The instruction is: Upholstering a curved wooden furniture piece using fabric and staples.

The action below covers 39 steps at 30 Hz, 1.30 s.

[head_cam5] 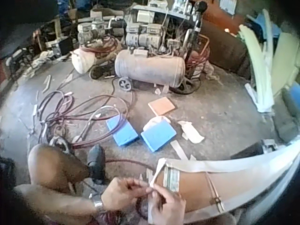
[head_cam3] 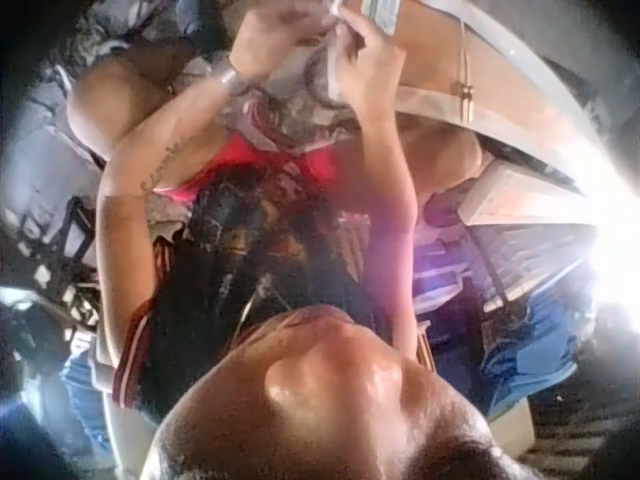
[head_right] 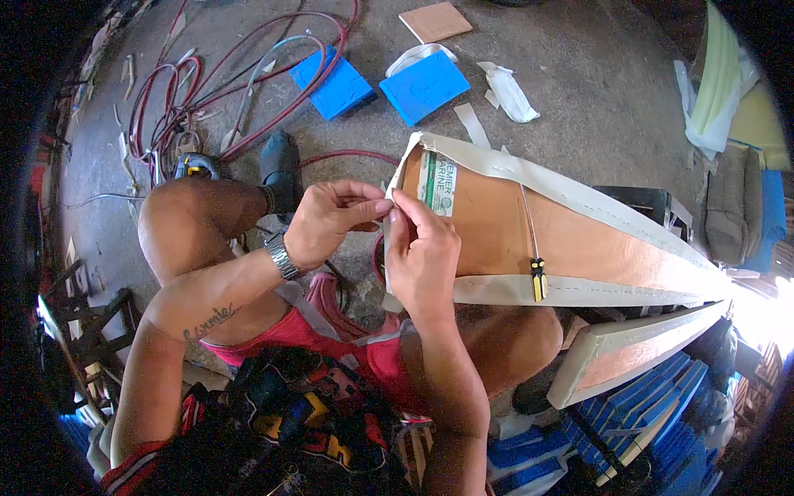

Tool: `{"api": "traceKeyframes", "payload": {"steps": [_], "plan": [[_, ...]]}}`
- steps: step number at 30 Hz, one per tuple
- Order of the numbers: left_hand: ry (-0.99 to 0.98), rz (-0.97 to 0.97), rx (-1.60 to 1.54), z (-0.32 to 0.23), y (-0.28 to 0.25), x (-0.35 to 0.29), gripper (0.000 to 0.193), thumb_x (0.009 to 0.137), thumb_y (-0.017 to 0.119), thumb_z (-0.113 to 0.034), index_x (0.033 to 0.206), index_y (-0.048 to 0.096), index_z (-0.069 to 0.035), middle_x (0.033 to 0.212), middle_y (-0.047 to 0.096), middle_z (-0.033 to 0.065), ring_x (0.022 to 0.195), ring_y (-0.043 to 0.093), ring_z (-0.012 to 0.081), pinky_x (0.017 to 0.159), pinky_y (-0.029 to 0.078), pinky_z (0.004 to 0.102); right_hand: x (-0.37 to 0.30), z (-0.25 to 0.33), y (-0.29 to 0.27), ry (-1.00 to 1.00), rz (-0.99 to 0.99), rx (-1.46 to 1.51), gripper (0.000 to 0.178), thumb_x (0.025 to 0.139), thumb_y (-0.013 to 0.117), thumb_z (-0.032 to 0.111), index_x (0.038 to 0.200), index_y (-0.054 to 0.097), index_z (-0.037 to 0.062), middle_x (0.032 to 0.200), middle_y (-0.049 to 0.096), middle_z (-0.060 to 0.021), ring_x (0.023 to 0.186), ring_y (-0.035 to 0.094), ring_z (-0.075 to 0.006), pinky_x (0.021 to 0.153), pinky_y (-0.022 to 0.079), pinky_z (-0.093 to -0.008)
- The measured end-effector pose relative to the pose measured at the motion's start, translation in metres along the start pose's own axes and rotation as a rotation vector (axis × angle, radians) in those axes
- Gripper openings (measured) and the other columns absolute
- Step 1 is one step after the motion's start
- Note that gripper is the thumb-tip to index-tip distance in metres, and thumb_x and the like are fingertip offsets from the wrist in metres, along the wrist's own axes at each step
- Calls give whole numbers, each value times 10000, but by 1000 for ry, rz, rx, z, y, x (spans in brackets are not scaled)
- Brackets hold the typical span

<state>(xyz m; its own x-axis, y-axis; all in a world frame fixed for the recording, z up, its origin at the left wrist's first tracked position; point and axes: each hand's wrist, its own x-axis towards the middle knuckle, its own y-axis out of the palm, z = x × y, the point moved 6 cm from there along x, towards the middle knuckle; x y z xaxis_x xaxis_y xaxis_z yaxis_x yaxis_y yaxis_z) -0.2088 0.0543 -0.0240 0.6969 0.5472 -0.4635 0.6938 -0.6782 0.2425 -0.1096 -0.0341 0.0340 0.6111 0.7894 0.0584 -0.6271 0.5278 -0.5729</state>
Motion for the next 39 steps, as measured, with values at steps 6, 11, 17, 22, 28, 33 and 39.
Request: {"api": "traceKeyframes", "payload": {"steps": [6,11,17,22,28,33,39], "plan": [[7,-5,57,0,1,-2,203,856,671,-127,995,648,19,906,670,68,779,626,100,692,538,244,2,-7,0,150,39,110,158,835,585,19,977,653,1,858,672,-172,745,662,-308,668,507,-356],[-18,8,-13,1,0,-1,201,860,664,-120,1009,646,15,921,667,62,790,624,102,690,543,250,1,-1,-1,33,41,79,172,834,575,4,985,658,10,878,675,-166,770,659,-302,703,493,-355],[-20,-1,-124,0,-2,-1,192,847,686,-144,962,670,9,853,676,46,707,610,75,621,511,210,0,3,0,-49,24,-22,182,835,584,14,995,669,38,893,674,-156,770,647,-286,724,458,-360],[-218,105,-353,9,6,-3,189,872,656,-176,1015,643,-54,948,652,1,846,597,84,698,507,232,0,2,-2,-34,-5,42,183,836,585,14,1000,662,31,883,672,-160,765,646,-304,712,469,-374],[-215,148,-404,8,8,-3,178,882,645,-206,1003,637,-76,947,642,-4,866,590,88,719,500,247,0,0,-3,-10,-14,85,160,831,595,15,978,658,19,875,671,-165,767,650,-315,692,485,-376],[-216,178,-345,9,15,3,186,894,631,-219,1011,626,-74,919,634,-14,825,573,74,696,477,234,0,-2,-5,-48,-28,103,151,822,602,12,964,652,10,844,670,-162,744,649,-313,686,490,-366],[-85,367,-351,13,21,9,185,936,566,-245,999,593,-73,867,580,-38,765,508,51,690,422,215,5,-2,-10,167,53,141,92,847,596,26,926,635,1,767,667,-127,655,651,-182,608,492,-286]]}}
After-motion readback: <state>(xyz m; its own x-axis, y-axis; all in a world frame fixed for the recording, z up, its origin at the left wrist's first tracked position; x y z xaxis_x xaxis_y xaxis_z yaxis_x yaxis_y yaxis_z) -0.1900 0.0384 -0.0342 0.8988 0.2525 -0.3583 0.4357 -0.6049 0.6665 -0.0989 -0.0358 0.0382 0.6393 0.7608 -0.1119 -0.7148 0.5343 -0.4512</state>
